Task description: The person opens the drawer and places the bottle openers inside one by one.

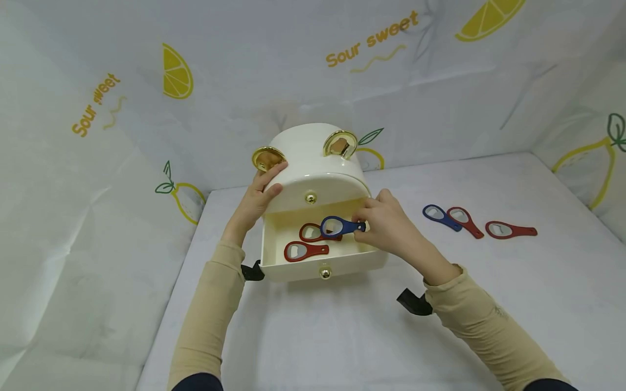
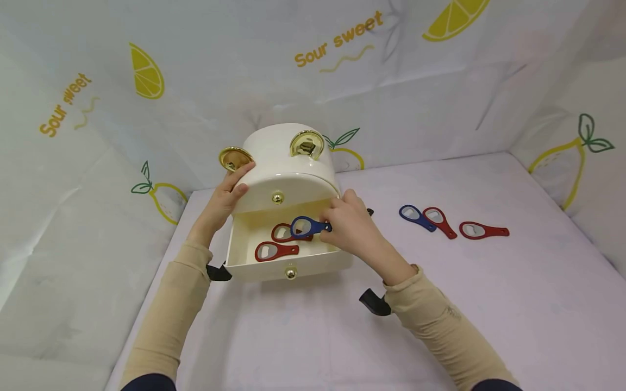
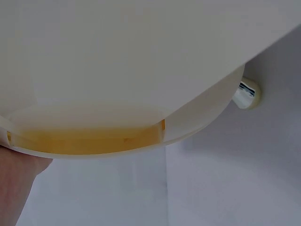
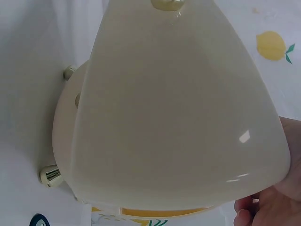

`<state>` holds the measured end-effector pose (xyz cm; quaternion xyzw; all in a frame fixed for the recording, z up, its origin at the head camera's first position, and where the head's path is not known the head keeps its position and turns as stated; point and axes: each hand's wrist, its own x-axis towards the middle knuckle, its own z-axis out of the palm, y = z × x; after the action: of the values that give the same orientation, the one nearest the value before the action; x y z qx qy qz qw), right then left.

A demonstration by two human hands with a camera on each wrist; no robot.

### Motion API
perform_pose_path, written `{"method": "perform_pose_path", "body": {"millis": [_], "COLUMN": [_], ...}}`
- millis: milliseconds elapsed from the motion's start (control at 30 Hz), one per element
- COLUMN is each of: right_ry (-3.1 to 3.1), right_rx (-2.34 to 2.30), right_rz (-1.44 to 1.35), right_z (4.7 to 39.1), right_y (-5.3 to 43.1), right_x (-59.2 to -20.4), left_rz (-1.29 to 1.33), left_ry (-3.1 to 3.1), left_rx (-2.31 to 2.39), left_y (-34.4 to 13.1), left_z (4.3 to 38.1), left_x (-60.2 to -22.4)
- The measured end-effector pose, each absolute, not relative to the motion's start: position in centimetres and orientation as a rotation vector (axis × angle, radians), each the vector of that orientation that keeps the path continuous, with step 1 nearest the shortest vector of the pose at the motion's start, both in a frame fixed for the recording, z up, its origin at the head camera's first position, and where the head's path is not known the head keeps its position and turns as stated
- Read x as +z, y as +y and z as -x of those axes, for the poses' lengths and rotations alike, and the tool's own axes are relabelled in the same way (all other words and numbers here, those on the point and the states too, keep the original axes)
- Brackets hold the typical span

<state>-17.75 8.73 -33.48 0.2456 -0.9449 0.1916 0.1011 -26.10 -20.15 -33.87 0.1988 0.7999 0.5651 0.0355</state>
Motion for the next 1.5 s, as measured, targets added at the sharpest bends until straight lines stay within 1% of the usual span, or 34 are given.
{"method": "perform_pose_path", "body": {"millis": [333,700,1033,1500], "right_ry": [-2.910,-2.966,-2.817,-2.561], "right_rx": [0.493,0.506,0.585,0.827], "right_rz": [-0.723,-0.661,-0.631,-0.750], "right_z": [17.9,17.9,17.3,15.6], "right_y": [8.9,8.8,9.0,9.1], "right_x": [-33.5,-33.8,-34.1,-33.6], "left_rz": [-0.589,-0.578,-0.585,-0.570], "left_ry": [2.441,2.428,2.428,2.432], "left_rx": [1.740,1.743,1.743,1.738], "left_y": [-20.2,-19.6,-19.5,-19.6], "left_z": [26.5,24.5,24.5,24.7], "left_x": [-34.1,-32.2,-32.2,-32.2]}}
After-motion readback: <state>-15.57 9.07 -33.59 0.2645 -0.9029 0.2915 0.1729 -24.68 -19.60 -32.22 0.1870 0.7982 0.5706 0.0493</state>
